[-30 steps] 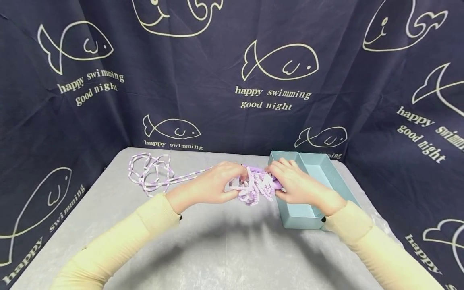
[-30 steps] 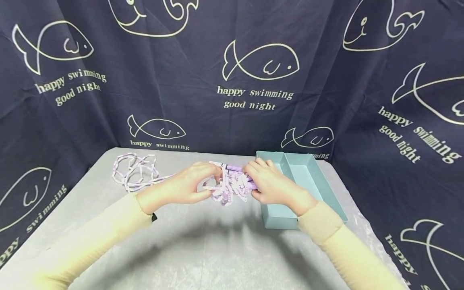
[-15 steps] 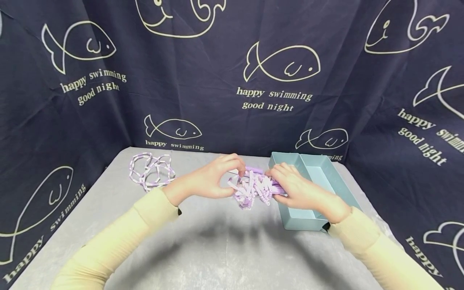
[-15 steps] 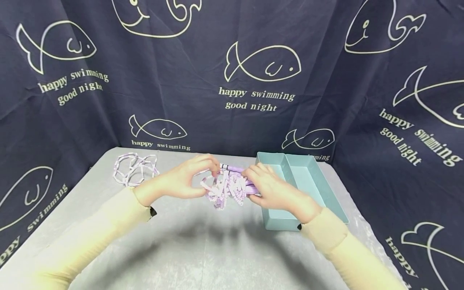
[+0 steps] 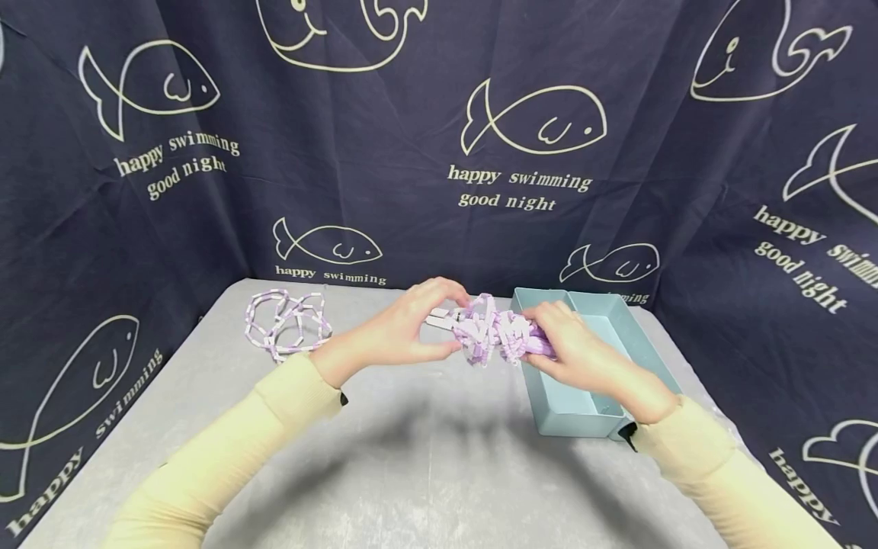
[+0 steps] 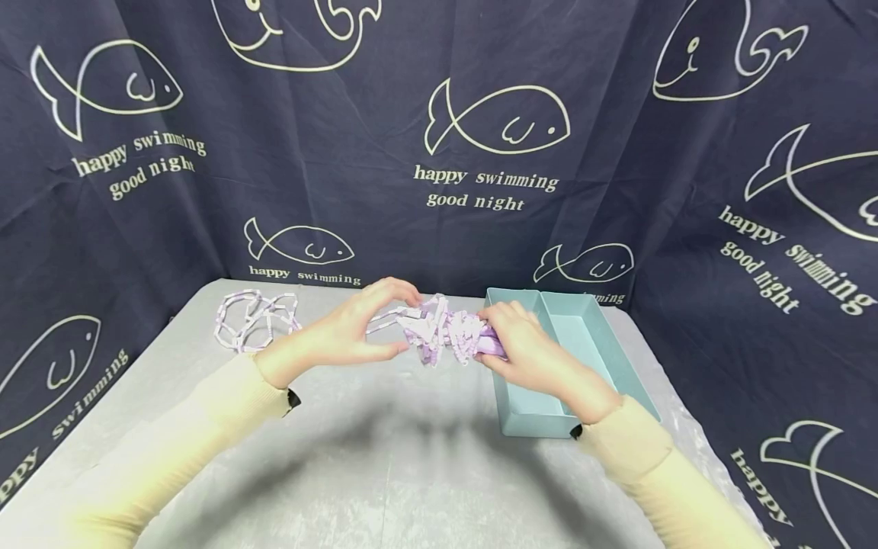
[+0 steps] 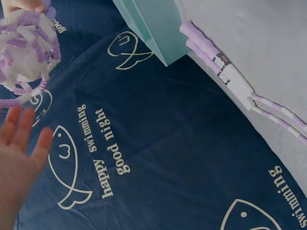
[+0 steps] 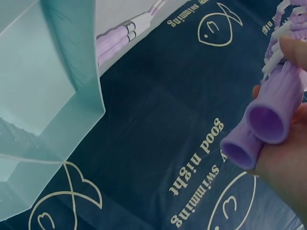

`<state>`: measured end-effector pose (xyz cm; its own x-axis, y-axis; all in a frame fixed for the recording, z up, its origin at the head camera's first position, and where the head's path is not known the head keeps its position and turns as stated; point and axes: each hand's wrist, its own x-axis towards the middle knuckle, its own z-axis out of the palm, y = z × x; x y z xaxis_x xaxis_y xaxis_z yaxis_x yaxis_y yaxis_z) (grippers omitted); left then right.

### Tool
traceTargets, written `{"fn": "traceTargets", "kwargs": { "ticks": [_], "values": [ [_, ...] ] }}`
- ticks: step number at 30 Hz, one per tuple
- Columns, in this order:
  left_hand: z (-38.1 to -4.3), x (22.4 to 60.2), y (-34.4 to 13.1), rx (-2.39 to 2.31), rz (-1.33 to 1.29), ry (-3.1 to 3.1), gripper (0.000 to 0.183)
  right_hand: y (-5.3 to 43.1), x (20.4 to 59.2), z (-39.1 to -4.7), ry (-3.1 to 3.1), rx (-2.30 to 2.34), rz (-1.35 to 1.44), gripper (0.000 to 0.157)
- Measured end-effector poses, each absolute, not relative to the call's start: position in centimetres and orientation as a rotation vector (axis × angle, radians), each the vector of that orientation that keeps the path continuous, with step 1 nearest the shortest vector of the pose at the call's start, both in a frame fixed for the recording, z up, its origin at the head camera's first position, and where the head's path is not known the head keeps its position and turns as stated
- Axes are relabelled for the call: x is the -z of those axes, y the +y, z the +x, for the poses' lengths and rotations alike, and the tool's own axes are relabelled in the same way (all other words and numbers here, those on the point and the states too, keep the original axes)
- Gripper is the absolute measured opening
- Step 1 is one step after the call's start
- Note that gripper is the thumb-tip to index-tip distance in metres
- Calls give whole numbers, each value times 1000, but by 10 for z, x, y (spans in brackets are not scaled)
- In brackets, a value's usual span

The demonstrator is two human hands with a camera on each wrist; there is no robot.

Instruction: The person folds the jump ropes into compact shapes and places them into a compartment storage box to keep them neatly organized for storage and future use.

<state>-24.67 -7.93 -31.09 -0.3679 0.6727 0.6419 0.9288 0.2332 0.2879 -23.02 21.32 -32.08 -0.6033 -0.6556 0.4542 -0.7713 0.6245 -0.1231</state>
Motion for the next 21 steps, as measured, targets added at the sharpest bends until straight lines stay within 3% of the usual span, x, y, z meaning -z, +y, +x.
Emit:
{"fn": "traceTargets", "kwargs": {
  "ticks": [11, 21],
  "values": [
    [-255, 314, -71, 705, -1143, -2259, 33, 234, 319, -232, -2497, -455, 727, 41],
    [-281, 348, -58, 528, -996, -2298, 40, 257, 330, -236, -2504, -482, 345, 44]
  ]
}}
